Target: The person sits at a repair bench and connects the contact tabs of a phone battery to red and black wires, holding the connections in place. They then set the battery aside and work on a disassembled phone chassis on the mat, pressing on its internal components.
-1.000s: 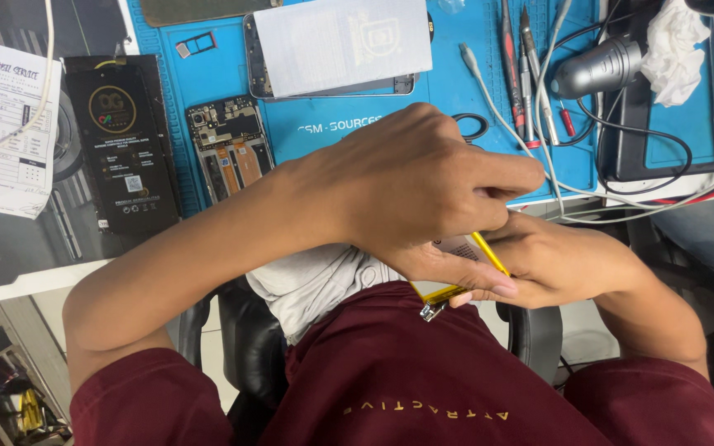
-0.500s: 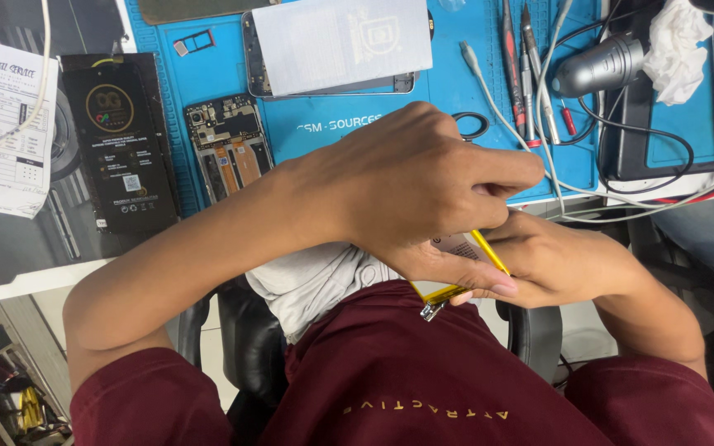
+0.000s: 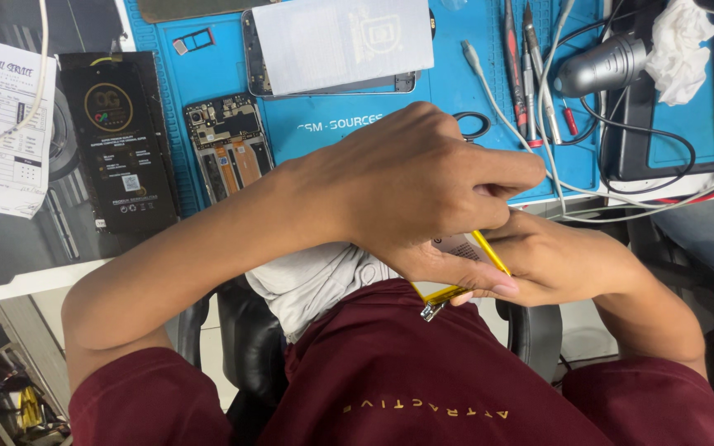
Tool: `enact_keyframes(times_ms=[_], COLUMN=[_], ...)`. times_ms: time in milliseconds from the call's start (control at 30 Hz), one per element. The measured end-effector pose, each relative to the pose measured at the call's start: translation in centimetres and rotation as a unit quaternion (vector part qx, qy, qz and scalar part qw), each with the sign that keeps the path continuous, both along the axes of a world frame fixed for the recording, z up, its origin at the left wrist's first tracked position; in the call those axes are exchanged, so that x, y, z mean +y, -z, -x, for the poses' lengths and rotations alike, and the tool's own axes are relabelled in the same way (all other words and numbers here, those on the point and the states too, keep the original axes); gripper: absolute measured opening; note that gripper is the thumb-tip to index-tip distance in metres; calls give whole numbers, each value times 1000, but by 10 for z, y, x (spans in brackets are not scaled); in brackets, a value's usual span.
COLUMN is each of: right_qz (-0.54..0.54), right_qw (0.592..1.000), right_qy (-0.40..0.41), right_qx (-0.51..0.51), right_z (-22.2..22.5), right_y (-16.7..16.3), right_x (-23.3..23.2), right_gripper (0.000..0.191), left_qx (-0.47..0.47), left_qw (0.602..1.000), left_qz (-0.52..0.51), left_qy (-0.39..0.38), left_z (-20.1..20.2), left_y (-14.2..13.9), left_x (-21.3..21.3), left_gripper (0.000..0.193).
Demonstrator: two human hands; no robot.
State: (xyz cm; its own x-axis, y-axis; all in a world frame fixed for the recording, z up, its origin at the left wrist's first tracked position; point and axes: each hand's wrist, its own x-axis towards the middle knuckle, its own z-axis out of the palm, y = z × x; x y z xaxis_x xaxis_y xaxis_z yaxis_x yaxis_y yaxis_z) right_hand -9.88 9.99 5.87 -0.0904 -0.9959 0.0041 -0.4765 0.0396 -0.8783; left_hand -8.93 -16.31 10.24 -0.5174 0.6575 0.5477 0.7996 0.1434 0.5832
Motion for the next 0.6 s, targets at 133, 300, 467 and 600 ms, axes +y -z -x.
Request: enact_keyframes(times_ms=[133,300,467,600], right_qz=[6,7,-13,-38], right_qw=[1000,1000,999,995], right_qy=[7,5,10,18], right_qx=[3,-9,-50,-95], right_z=[0,1,3,2], right_y=[0,0,-5,-8], right_x=[-2,-4,-6,-8], right_gripper=[40,35,37,35], left_qx=[4,7,7,16], left_qw=[1000,1000,1000,1000], left_qz=[1,-1,-1,3], left_qy=[-4,-6,-6,-8], left_z=[0,1,1,2], left_y=[1,3,3,4], left_x=[0,-1,0,0], left_gripper=[58,58,56,56])
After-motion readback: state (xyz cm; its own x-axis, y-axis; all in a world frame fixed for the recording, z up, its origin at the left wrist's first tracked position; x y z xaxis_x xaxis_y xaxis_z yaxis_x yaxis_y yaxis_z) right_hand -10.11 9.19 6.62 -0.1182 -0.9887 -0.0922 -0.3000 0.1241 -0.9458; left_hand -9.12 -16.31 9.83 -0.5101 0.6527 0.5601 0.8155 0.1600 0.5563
